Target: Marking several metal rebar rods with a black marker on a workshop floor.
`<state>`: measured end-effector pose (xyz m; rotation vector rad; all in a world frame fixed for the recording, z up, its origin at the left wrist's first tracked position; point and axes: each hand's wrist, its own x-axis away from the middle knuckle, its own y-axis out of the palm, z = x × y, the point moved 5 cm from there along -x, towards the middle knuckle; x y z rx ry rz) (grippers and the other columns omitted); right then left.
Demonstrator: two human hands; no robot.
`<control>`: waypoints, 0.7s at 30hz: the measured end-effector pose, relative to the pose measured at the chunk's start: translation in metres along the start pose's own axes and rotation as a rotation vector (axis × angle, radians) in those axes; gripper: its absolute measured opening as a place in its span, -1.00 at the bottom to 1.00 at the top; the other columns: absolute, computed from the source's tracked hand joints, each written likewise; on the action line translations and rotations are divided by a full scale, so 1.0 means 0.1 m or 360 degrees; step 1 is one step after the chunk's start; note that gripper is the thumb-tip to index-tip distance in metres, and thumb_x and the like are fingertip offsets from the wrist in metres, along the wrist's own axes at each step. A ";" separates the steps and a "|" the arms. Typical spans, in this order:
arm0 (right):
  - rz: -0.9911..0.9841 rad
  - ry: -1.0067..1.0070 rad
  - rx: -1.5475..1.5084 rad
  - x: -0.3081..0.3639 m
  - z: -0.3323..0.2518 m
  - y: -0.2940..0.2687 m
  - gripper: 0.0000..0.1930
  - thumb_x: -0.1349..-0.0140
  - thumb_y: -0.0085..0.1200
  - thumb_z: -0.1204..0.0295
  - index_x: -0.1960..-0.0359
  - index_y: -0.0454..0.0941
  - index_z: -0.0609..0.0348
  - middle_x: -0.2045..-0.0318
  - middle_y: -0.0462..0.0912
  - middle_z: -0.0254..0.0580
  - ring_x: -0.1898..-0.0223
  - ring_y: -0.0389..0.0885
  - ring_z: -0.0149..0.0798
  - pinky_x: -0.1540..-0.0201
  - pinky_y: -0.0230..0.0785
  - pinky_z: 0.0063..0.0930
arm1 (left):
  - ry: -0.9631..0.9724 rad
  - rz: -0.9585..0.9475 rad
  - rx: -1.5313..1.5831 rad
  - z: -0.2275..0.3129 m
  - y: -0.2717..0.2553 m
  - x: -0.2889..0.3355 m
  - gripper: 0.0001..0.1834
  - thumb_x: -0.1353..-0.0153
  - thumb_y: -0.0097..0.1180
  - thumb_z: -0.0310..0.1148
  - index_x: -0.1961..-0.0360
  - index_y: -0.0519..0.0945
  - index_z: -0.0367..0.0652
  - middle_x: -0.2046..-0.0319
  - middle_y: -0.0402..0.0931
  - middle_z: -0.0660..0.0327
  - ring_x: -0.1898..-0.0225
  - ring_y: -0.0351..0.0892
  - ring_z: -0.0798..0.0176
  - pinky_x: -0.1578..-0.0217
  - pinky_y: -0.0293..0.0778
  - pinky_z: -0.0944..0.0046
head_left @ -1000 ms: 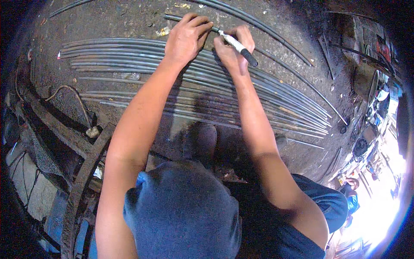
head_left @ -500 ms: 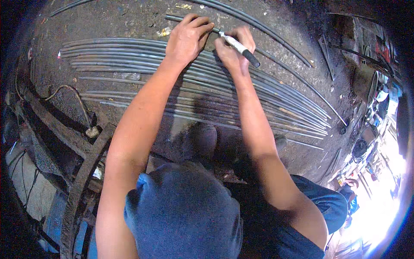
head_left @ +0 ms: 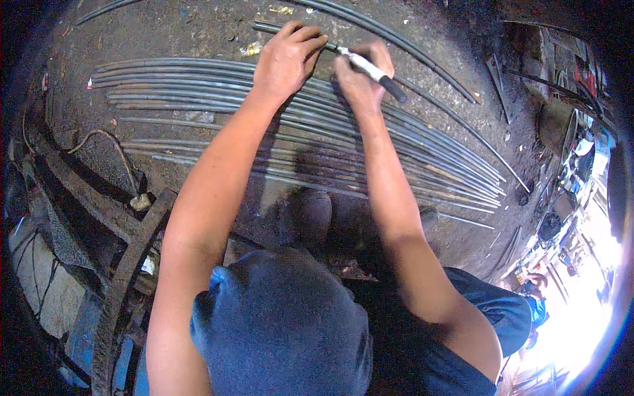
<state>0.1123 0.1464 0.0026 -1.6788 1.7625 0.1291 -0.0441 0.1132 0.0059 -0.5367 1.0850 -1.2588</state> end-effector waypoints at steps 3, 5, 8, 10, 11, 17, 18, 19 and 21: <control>0.0034 0.0472 -0.0020 0.07 0.28 -0.02 -0.84 0.10 0.33 0.54 0.49 0.57 0.19 0.51 0.61 -0.13 0.47 0.59 -0.14 0.36 0.46 -0.32 | 0.0026 0.0008 -0.0040 0.01 0.00 0.00 -0.73 -0.13 0.28 -0.39 0.11 0.75 -0.10 0.03 0.66 0.27 -0.07 0.57 0.12 -0.07 0.58 0.15; -0.0044 0.0694 -0.0114 0.01 0.42 -0.04 -0.84 0.03 0.34 0.49 0.44 0.61 0.24 0.49 0.66 -0.18 0.43 0.63 -0.31 0.34 0.48 -0.38 | -0.0024 -0.0053 -0.0013 0.02 0.01 -0.01 -0.70 -0.15 0.27 -0.39 0.06 0.74 -0.07 -0.01 0.65 0.25 -0.12 0.55 0.09 -0.11 0.56 0.12; -0.0428 0.1024 -0.0670 -0.19 0.70 0.05 -0.88 -0.03 0.30 0.48 0.49 0.62 0.25 0.58 0.67 -0.31 0.50 0.59 -0.48 0.43 0.45 -0.49 | -0.0061 -0.0112 0.0005 0.00 0.04 -0.01 -0.67 -0.17 0.26 -0.40 0.01 0.74 -0.04 -0.05 0.64 0.23 -0.16 0.53 0.05 -0.14 0.54 0.10; -0.0530 0.0959 -0.0600 -0.31 0.72 0.09 -0.89 -0.06 0.28 0.48 0.52 0.62 0.25 0.61 0.65 -0.34 0.54 0.56 -0.51 0.45 0.43 -0.51 | -0.0052 -0.0112 0.0000 -0.02 0.05 0.01 -0.67 -0.17 0.25 -0.40 0.01 0.74 -0.03 -0.05 0.64 0.24 -0.16 0.53 0.05 -0.14 0.54 0.10; -0.0608 0.0947 -0.0556 -0.34 0.71 0.12 -0.88 -0.06 0.28 0.47 0.52 0.62 0.25 0.61 0.64 -0.34 0.55 0.54 -0.51 0.46 0.42 -0.51 | -0.0032 -0.0104 -0.0009 -0.03 0.04 0.01 -0.67 -0.17 0.25 -0.40 0.01 0.74 -0.03 -0.05 0.64 0.24 -0.15 0.53 0.05 -0.13 0.54 0.10; -0.0651 0.0826 -0.0407 -0.35 0.73 0.18 -0.83 -0.02 0.34 0.39 0.52 0.60 0.19 0.63 0.61 -0.38 0.54 0.50 -0.51 0.45 0.38 -0.50 | 0.0038 0.0009 -0.0057 0.02 0.01 -0.03 -0.75 -0.13 0.27 -0.39 0.14 0.75 -0.09 0.05 0.67 0.29 -0.06 0.57 0.14 -0.05 0.58 0.15; -0.0649 0.0829 -0.0389 -0.33 0.75 0.17 -0.82 -0.01 0.35 0.38 0.51 0.60 0.20 0.62 0.61 -0.38 0.54 0.50 -0.51 0.44 0.38 -0.50 | 0.0025 0.0003 -0.0039 0.03 0.01 -0.03 -0.76 -0.13 0.27 -0.38 0.14 0.75 -0.09 0.05 0.67 0.29 -0.06 0.57 0.13 -0.04 0.58 0.15; -0.0646 0.0829 -0.0373 -0.34 0.75 0.17 -0.81 0.00 0.36 0.37 0.51 0.60 0.20 0.62 0.62 -0.38 0.54 0.50 -0.51 0.44 0.38 -0.50 | 0.0028 0.0001 -0.0040 0.02 0.02 -0.02 -0.76 -0.13 0.27 -0.38 0.14 0.75 -0.09 0.05 0.67 0.29 -0.06 0.57 0.13 -0.04 0.58 0.15; -0.0639 0.0827 -0.0429 -0.33 0.74 0.18 -0.81 0.00 0.36 0.37 0.50 0.60 0.20 0.62 0.62 -0.38 0.54 0.51 -0.50 0.44 0.39 -0.50 | 0.0012 0.0019 -0.0031 0.00 0.02 -0.02 -0.77 -0.15 0.27 -0.37 0.14 0.76 -0.07 0.04 0.67 0.29 -0.06 0.58 0.12 -0.04 0.58 0.14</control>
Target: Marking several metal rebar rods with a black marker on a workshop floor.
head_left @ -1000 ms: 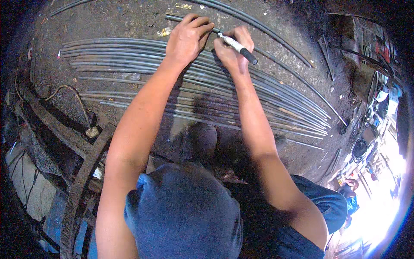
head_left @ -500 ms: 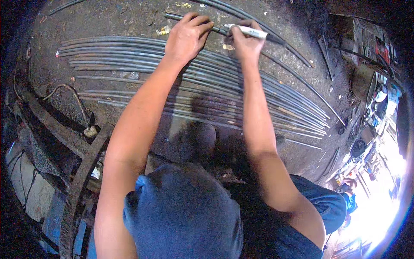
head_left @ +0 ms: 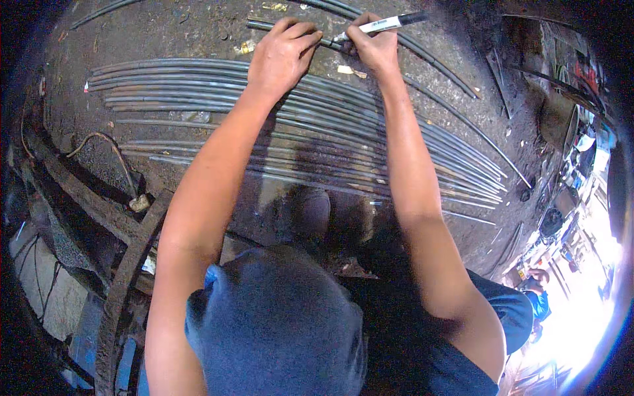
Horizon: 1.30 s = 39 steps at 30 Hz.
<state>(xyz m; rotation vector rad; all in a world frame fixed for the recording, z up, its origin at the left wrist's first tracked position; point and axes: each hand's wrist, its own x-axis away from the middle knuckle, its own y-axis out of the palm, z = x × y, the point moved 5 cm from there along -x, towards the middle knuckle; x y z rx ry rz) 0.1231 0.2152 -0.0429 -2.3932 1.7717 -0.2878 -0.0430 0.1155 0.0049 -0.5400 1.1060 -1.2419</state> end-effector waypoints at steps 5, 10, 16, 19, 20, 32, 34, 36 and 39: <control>0.0023 0.0035 -0.0005 -0.01 0.05 0.01 -0.80 0.00 0.37 0.37 0.50 0.61 0.19 0.61 0.63 -0.35 0.53 0.53 -0.49 0.43 0.42 -0.48 | -0.0009 -0.0019 0.0000 0.00 0.01 -0.01 -0.77 -0.17 0.27 -0.36 0.13 0.76 -0.05 0.04 0.67 0.30 -0.06 0.58 0.12 -0.04 0.58 0.13; 0.0001 0.0053 0.0078 -0.02 0.04 0.00 -0.80 0.00 0.37 0.35 0.49 0.61 0.19 0.62 0.63 -0.34 0.55 0.54 -0.48 0.44 0.42 -0.47 | 0.0011 -0.0011 -0.0025 0.01 0.00 -0.01 -0.78 -0.19 0.26 -0.35 0.13 0.75 -0.05 0.06 0.67 0.30 -0.06 0.58 0.11 -0.03 0.58 0.14; 0.0007 0.0019 -0.0143 0.01 0.05 0.00 -0.84 -0.04 0.34 0.39 0.49 0.62 0.18 0.62 0.63 -0.37 0.56 0.52 -0.51 0.48 0.38 -0.51 | -0.0012 0.0010 -0.0059 0.03 0.01 0.00 -0.77 -0.19 0.26 -0.34 0.12 0.74 -0.05 0.07 0.63 0.30 -0.06 0.56 0.11 -0.01 0.59 0.13; -0.0093 0.0069 -0.0116 0.04 0.00 0.00 -0.85 -0.05 0.33 0.41 0.50 0.62 0.17 0.62 0.63 -0.38 0.56 0.52 -0.53 0.50 0.37 -0.52 | -0.0035 0.0003 -0.0080 0.00 0.02 0.01 -0.77 -0.19 0.27 -0.33 0.12 0.74 -0.05 0.06 0.63 0.30 -0.06 0.56 0.11 -0.01 0.59 0.13; -0.0094 0.0070 -0.0117 0.05 -0.04 0.01 -0.85 -0.05 0.33 0.41 0.50 0.62 0.17 0.62 0.63 -0.38 0.56 0.52 -0.53 0.50 0.37 -0.52 | -0.0032 0.0009 -0.0078 0.00 0.02 0.01 -0.77 -0.19 0.27 -0.33 0.12 0.75 -0.05 0.07 0.63 0.29 -0.05 0.56 0.11 0.00 0.59 0.13; -0.0009 0.0027 -0.0145 0.04 -0.03 0.02 -0.83 -0.02 0.33 0.41 0.52 0.59 0.18 0.63 0.62 -0.39 0.55 0.53 -0.53 0.48 0.39 -0.51 | -0.0006 0.0043 -0.0059 0.00 0.03 0.00 -0.79 -0.18 0.28 -0.34 0.15 0.75 -0.06 0.09 0.63 0.28 -0.04 0.56 0.10 0.03 0.60 0.13; -0.0034 0.0026 -0.0075 0.03 -0.02 0.02 -0.83 -0.02 0.34 0.41 0.51 0.59 0.19 0.63 0.62 -0.38 0.55 0.53 -0.52 0.48 0.39 -0.51 | -0.0002 0.0049 -0.0056 0.00 0.03 0.00 -0.79 -0.18 0.28 -0.34 0.15 0.75 -0.06 0.09 0.63 0.28 -0.04 0.56 0.10 0.03 0.60 0.13; -0.0010 0.0031 -0.0077 0.02 0.01 0.01 -0.84 -0.03 0.33 0.41 0.51 0.59 0.19 0.63 0.63 -0.38 0.54 0.54 -0.52 0.47 0.40 -0.51 | -0.0009 0.0049 -0.0052 0.00 0.04 -0.01 -0.80 -0.18 0.28 -0.34 0.16 0.75 -0.06 0.09 0.63 0.28 -0.04 0.56 0.10 0.03 0.61 0.13; 0.0000 0.0071 -0.0152 0.05 0.00 0.00 -0.84 -0.04 0.33 0.41 0.50 0.59 0.19 0.62 0.63 -0.37 0.53 0.56 -0.51 0.46 0.42 -0.51 | -0.0009 0.0058 -0.0051 0.00 0.04 0.00 -0.80 -0.18 0.28 -0.34 0.16 0.75 -0.07 0.09 0.63 0.27 -0.03 0.57 0.10 0.03 0.61 0.13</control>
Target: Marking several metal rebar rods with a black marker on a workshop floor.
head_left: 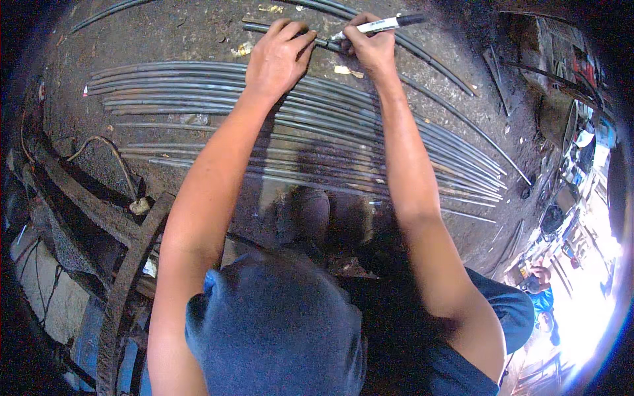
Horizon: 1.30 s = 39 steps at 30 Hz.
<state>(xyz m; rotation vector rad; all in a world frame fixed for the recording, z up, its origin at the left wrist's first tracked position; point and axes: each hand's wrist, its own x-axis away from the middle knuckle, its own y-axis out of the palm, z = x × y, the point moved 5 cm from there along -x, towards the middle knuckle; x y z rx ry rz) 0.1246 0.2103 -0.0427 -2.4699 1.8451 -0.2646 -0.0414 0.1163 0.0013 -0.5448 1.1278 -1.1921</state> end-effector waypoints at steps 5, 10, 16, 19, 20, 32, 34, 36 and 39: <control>-0.0101 0.0063 0.0008 0.01 -0.02 0.01 -0.83 -0.05 0.34 0.40 0.50 0.59 0.20 0.62 0.64 -0.36 0.52 0.59 -0.50 0.44 0.45 -0.49 | 0.0001 0.0009 -0.0020 0.01 -0.01 0.00 -0.79 -0.18 0.28 -0.34 0.16 0.75 -0.09 0.10 0.63 0.26 -0.02 0.57 0.10 0.03 0.60 0.13; -0.0023 -0.0072 0.0247 -0.03 -0.01 0.01 -0.82 -0.04 0.34 0.38 0.48 0.61 0.20 0.61 0.65 -0.35 0.54 0.58 -0.46 0.42 0.46 -0.47 | -0.0009 -0.0004 -0.0009 0.00 -0.01 -0.01 -0.80 -0.18 0.28 -0.34 0.17 0.75 -0.10 0.10 0.63 0.25 -0.03 0.57 0.10 0.02 0.59 0.13; 0.0178 0.0214 -0.0396 0.03 -0.10 -0.01 -0.76 -0.30 0.25 0.27 0.28 0.64 0.24 0.58 0.64 -0.29 0.58 0.57 -0.44 0.58 0.35 -0.53 | -0.0034 0.0016 0.0076 0.00 -0.01 -0.01 -0.79 -0.15 0.28 -0.37 0.18 0.75 -0.13 0.11 0.63 0.21 -0.04 0.57 0.06 -0.01 0.58 0.09; 0.0240 0.0263 -0.0211 0.18 -0.12 -0.37 -0.67 -0.45 0.12 0.20 0.08 0.61 0.28 0.35 0.70 -0.16 0.55 0.61 -0.37 0.53 0.41 -0.45 | -0.0030 0.0102 0.0137 -0.01 -0.03 -0.04 -0.73 -0.09 0.23 -0.46 0.15 0.71 -0.20 0.11 0.62 0.11 -0.05 0.56 -0.03 -0.17 0.46 -0.01; 0.0224 0.0154 0.0068 0.22 -0.12 -0.53 -0.69 -0.43 0.16 0.23 0.05 0.61 0.26 0.31 0.71 -0.12 0.53 0.63 -0.33 0.47 0.47 -0.41 | -0.0022 0.0112 0.0135 0.00 -0.04 -0.04 -0.73 -0.09 0.23 -0.46 0.15 0.71 -0.20 0.11 0.62 0.11 -0.05 0.56 -0.03 -0.17 0.46 -0.01; -0.0141 -0.0603 0.1221 0.87 -0.14 -1.31 -0.57 -0.03 0.28 0.63 -0.01 0.63 0.15 0.04 0.69 0.09 -0.02 0.66 0.15 -0.13 0.47 -0.17 | -0.0219 0.0079 0.0156 -0.07 -0.04 -0.03 -0.74 -0.11 0.21 -0.49 0.12 0.67 -0.16 0.04 0.57 0.12 -0.07 0.51 0.00 -0.27 0.36 -0.06; -0.0043 -0.0724 0.1232 0.87 -0.08 -1.29 -0.62 -0.03 0.30 0.63 0.05 0.67 0.16 0.09 0.72 0.07 0.03 0.70 0.10 -0.08 0.50 -0.20 | -0.0165 0.0102 0.0154 -0.07 -0.06 -0.02 -0.75 -0.14 0.21 -0.49 0.12 0.66 -0.15 0.05 0.57 0.13 -0.06 0.52 0.02 -0.28 0.35 -0.08; 0.0035 -0.0578 0.1131 0.88 -0.05 -1.27 -0.70 -0.12 0.29 0.56 0.07 0.71 0.07 0.16 0.77 -0.03 0.08 0.75 0.00 -0.04 0.55 -0.25 | -0.0118 0.0125 0.0132 -0.10 -0.09 0.00 -0.77 -0.16 0.21 -0.48 0.13 0.65 -0.14 0.06 0.57 0.14 -0.05 0.52 0.03 -0.29 0.34 -0.09; 0.0080 -0.0654 0.1144 0.84 -0.06 -1.19 -0.72 -0.08 0.33 0.56 0.13 0.73 0.09 0.19 0.77 -0.03 0.12 0.76 0.00 0.00 0.56 -0.26 | 0.0064 0.0291 0.0054 0.05 -0.18 0.03 -0.77 -0.20 0.23 -0.47 0.09 0.63 -0.07 0.09 0.57 0.18 -0.02 0.53 0.02 -0.30 0.26 -0.15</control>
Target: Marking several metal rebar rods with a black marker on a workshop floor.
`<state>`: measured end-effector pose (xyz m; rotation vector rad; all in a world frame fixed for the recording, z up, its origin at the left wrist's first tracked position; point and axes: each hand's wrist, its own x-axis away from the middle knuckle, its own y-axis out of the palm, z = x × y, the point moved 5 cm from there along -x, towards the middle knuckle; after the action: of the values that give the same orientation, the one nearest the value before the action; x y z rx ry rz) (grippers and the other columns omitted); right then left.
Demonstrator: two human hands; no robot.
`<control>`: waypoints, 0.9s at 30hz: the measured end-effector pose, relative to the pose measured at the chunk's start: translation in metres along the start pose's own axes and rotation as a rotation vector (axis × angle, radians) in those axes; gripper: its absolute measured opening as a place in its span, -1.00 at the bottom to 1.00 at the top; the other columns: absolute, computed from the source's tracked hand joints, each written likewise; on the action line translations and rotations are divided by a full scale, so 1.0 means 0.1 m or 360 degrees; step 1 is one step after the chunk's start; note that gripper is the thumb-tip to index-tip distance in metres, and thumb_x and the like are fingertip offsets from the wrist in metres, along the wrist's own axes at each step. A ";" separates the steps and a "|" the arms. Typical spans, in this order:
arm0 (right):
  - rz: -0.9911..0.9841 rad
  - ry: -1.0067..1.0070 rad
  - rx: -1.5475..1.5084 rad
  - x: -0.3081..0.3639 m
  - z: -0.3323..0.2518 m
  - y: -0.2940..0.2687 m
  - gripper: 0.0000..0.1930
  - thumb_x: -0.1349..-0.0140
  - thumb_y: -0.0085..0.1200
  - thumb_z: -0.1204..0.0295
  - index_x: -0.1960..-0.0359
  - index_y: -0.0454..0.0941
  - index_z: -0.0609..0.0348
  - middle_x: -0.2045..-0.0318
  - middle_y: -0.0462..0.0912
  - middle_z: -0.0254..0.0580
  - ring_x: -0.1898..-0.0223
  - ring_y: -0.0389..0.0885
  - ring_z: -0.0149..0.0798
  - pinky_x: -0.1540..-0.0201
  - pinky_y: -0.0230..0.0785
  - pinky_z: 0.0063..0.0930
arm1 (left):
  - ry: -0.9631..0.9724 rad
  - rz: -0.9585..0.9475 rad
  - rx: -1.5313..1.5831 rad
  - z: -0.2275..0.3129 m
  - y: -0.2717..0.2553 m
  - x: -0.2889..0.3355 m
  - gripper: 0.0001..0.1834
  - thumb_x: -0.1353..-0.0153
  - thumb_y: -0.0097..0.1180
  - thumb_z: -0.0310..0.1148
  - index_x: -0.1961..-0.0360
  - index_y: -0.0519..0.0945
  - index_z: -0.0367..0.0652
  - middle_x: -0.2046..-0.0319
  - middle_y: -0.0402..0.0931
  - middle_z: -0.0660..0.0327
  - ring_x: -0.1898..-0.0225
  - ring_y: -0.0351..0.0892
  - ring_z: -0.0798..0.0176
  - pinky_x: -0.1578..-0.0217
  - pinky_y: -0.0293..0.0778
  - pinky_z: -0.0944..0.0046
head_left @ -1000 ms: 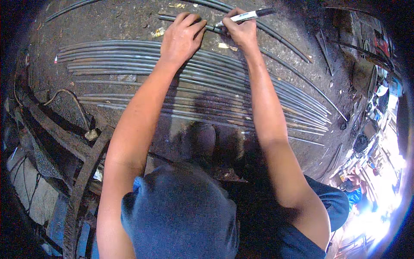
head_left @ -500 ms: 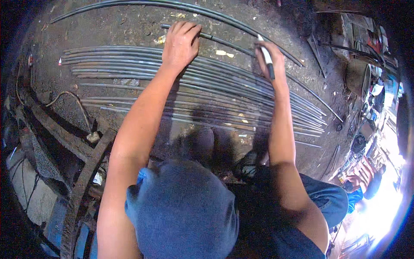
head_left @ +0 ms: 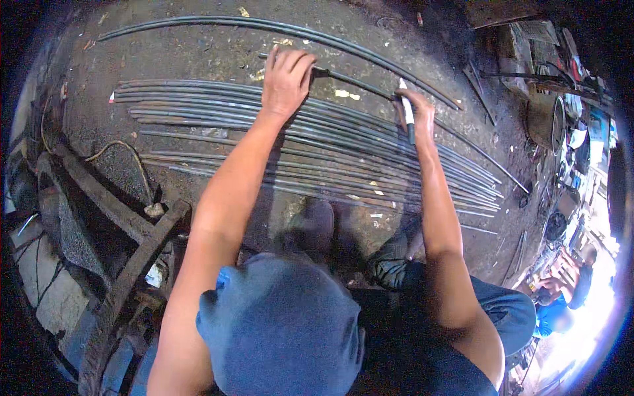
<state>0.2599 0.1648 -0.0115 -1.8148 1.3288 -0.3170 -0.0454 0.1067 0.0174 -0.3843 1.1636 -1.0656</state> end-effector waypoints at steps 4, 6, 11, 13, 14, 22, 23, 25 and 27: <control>-0.0052 -0.0060 -0.0144 -0.30 -0.21 0.32 -0.70 -0.09 0.35 0.55 0.09 0.73 0.09 0.18 0.77 -0.01 0.14 0.77 -0.06 0.05 0.56 -0.31 | -0.0081 0.0134 -0.0216 -0.02 -0.12 0.06 -0.74 -0.24 0.20 -0.37 0.04 0.58 0.03 0.04 0.51 0.23 -0.09 0.47 0.11 -0.31 0.05 -0.22; -0.0047 -0.0135 -0.0246 -0.60 -0.53 0.59 -0.68 -0.10 0.28 0.55 0.07 0.73 0.09 0.16 0.76 0.00 0.12 0.76 -0.06 0.03 0.54 -0.32 | -0.0194 0.0223 -0.0245 -0.08 -0.16 0.10 -0.75 -0.27 0.16 -0.37 0.02 0.57 0.00 0.04 0.52 0.19 -0.09 0.46 0.08 -0.31 0.06 -0.20; -0.0011 -0.0243 -0.0701 -1.28 -1.10 0.89 -0.66 -0.12 0.22 0.52 0.02 0.68 0.16 0.14 0.74 0.07 0.10 0.75 -0.08 0.01 0.51 -0.30 | -0.0566 0.0402 -0.0280 -0.16 -0.11 0.14 -0.75 -0.31 0.10 -0.38 -0.02 0.55 -0.07 0.04 0.52 0.12 -0.08 0.45 0.00 -0.29 0.09 -0.15; 0.0009 -0.0226 -0.0382 -1.36 -1.29 0.68 -0.69 -0.15 0.27 0.50 0.03 0.68 0.16 0.17 0.74 0.06 0.14 0.75 -0.12 0.06 0.52 -0.31 | -0.0531 0.0329 -0.0259 -0.18 -0.12 0.13 -0.75 -0.29 0.14 -0.38 0.01 0.58 -0.08 0.06 0.53 0.12 -0.08 0.45 -0.01 -0.26 0.16 -0.12; 0.0061 -0.0318 -0.0405 -1.28 -1.20 0.53 -0.68 -0.15 0.32 0.47 0.03 0.67 0.14 0.18 0.75 0.03 0.17 0.76 -0.12 0.08 0.54 -0.32 | -0.0422 0.0209 -0.0224 -0.11 -0.10 0.09 -0.75 -0.27 0.15 -0.39 0.02 0.59 -0.07 0.07 0.53 0.14 -0.07 0.46 0.02 -0.25 0.18 -0.12; -0.0072 -0.0058 0.0050 -0.06 0.01 -0.10 -0.64 -0.08 0.33 0.53 0.03 0.66 0.16 0.11 0.73 0.05 0.05 0.71 0.07 -0.06 0.51 -0.21 | -0.0274 -0.0018 -0.0166 -0.05 -0.02 0.05 -0.71 -0.25 0.18 -0.37 -0.01 0.63 -0.01 0.12 0.53 0.18 0.01 0.50 0.06 -0.13 0.34 -0.03; -0.0042 0.0013 0.0036 -0.04 0.04 -0.09 -0.63 -0.07 0.34 0.56 0.03 0.66 0.18 0.14 0.73 0.08 0.08 0.72 0.08 -0.04 0.52 -0.21 | -0.0289 0.0001 -0.0148 -0.06 -0.02 0.06 -0.71 -0.26 0.17 -0.37 -0.01 0.63 -0.01 0.12 0.53 0.17 0.01 0.50 0.06 -0.14 0.34 -0.04; 0.0155 0.0054 0.0011 -0.03 0.07 -0.08 -0.74 -0.10 0.37 0.54 0.13 0.72 0.15 0.19 0.76 0.05 0.13 0.76 0.01 0.02 0.55 -0.27 | -0.0297 -0.0024 -0.0164 -0.06 0.00 0.05 -0.70 -0.26 0.17 -0.36 -0.02 0.63 -0.02 0.12 0.52 0.17 0.00 0.49 0.05 -0.14 0.35 -0.07; 0.0180 0.0028 0.0011 0.00 0.13 -0.02 -0.72 -0.10 0.37 0.54 0.11 0.72 0.13 0.20 0.76 0.03 0.13 0.75 0.00 0.03 0.55 -0.27 | -0.0275 0.0044 -0.0155 -0.05 -0.04 0.03 -0.76 -0.29 0.15 -0.36 0.02 0.63 -0.08 0.13 0.54 0.14 0.04 0.49 -0.01 -0.09 0.34 -0.06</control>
<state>0.2692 0.1708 -0.0178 -1.7268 1.4349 -0.2766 -0.0516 0.1030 0.0168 -0.5250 1.0653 -0.9350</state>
